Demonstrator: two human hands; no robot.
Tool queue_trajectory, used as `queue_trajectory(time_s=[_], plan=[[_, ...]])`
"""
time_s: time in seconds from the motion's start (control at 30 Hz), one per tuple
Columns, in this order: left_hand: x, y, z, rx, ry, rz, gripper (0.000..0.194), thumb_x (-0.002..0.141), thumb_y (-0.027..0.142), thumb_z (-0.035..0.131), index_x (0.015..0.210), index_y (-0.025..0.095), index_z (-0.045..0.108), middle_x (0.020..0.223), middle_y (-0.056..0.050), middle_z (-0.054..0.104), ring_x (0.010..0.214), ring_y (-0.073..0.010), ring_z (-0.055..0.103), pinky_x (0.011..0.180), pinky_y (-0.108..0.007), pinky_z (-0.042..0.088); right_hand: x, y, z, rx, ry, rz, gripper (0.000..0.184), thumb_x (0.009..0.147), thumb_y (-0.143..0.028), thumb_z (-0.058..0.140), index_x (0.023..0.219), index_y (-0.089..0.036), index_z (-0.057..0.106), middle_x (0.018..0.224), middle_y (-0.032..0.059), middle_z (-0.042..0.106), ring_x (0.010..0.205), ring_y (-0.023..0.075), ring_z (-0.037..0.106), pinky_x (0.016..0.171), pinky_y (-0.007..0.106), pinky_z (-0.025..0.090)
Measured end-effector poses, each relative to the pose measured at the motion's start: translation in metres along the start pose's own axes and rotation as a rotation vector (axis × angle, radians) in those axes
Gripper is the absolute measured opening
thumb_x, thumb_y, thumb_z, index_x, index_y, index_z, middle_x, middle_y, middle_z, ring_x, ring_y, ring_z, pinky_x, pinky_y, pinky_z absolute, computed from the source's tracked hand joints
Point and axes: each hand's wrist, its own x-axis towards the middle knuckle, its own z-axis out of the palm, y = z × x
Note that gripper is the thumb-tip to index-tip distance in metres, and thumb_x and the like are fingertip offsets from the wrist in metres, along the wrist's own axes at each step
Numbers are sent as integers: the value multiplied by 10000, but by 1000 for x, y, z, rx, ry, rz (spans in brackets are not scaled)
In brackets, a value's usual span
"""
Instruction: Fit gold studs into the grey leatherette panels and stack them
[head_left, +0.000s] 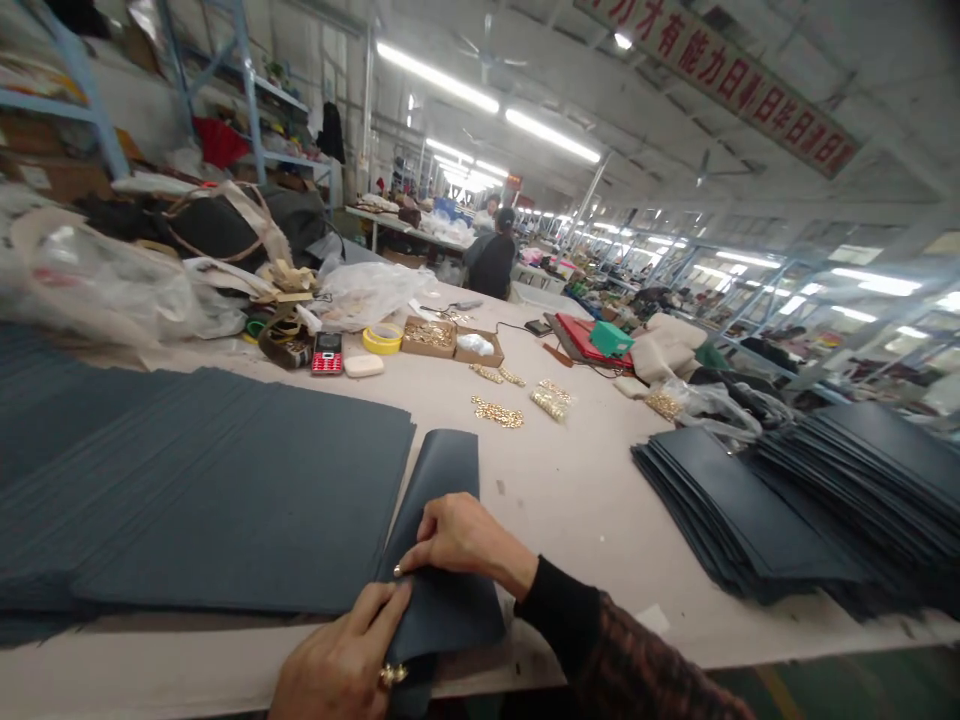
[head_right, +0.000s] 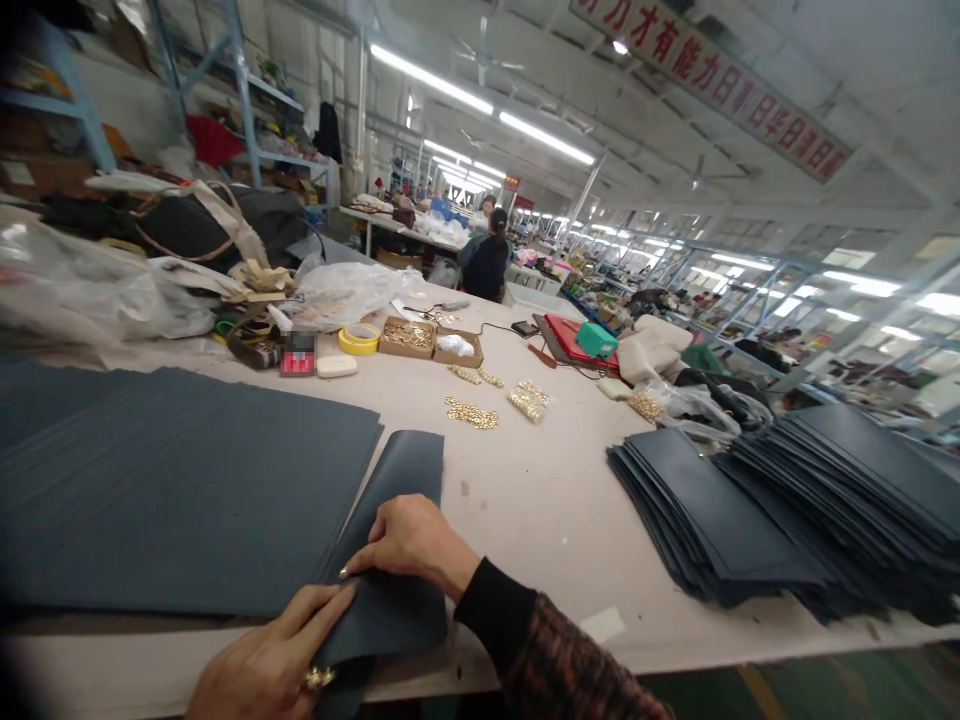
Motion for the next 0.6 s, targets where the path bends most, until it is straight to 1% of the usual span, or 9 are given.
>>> queue_trajectory(time_s=[0.07,0.13,0.17,0.23,0.3,0.37,0.47,0.57,0.6], plan=[[0,0,0,-51,30,-19,575,738,-5,390,1222,235,586,1155,-16,675,719,-129,680,666,-240,501,-10,21,2,11,271,-3,345,739,-448,748,963,-190,698,934,78,695,875,228,651,762,306,495],[2,0,1,-107,59,-45,541,773,37,385,1226,253,588,1173,-7,663,733,-126,686,668,-234,501,-20,41,2,46,476,34,498,774,-415,722,1192,-167,613,1159,140,631,1077,280,595,922,387,464],[4,2,0,-137,61,-59,524,787,57,384,1221,260,596,1171,-3,661,727,-126,687,654,-236,502,-23,49,2,111,500,60,591,765,-407,728,1276,-164,555,1196,149,612,1109,290,579,948,408,455],[10,10,-6,-219,31,-81,480,806,98,406,1202,266,621,1164,-4,658,736,-133,693,642,-243,508,-29,62,2,343,433,116,704,744,-364,733,1367,-171,468,1108,115,654,1011,270,626,880,393,497],[17,24,-17,-353,-23,-97,409,815,151,478,1170,262,649,1158,-15,652,818,-153,696,710,-250,521,-33,70,-3,572,352,129,713,747,-290,699,1400,-193,430,958,51,692,834,221,664,743,334,531],[24,38,-30,-522,-50,-129,317,816,230,587,1119,256,676,1135,-28,646,949,-175,670,834,-259,503,-41,78,-15,653,367,116,677,747,-245,666,1388,-207,451,876,19,697,738,192,661,660,296,526],[30,53,-46,-740,-97,-203,224,843,351,629,1023,243,706,989,-24,661,920,-168,643,839,-257,479,-62,107,-55,541,459,91,650,748,-289,670,1369,-223,491,846,16,703,703,190,657,634,298,516],[30,55,-55,-852,-126,-278,240,922,373,521,969,224,703,912,-17,674,866,-156,629,814,-256,454,-94,168,-118,312,539,152,701,748,-357,694,1403,-239,477,843,38,717,689,216,669,622,328,499],[28,54,-56,-866,-126,-297,246,934,366,502,982,218,692,925,-16,679,878,-156,623,826,-258,442,-106,194,-139,187,616,209,698,717,-359,731,1370,-219,528,820,63,719,693,235,673,627,347,489]])
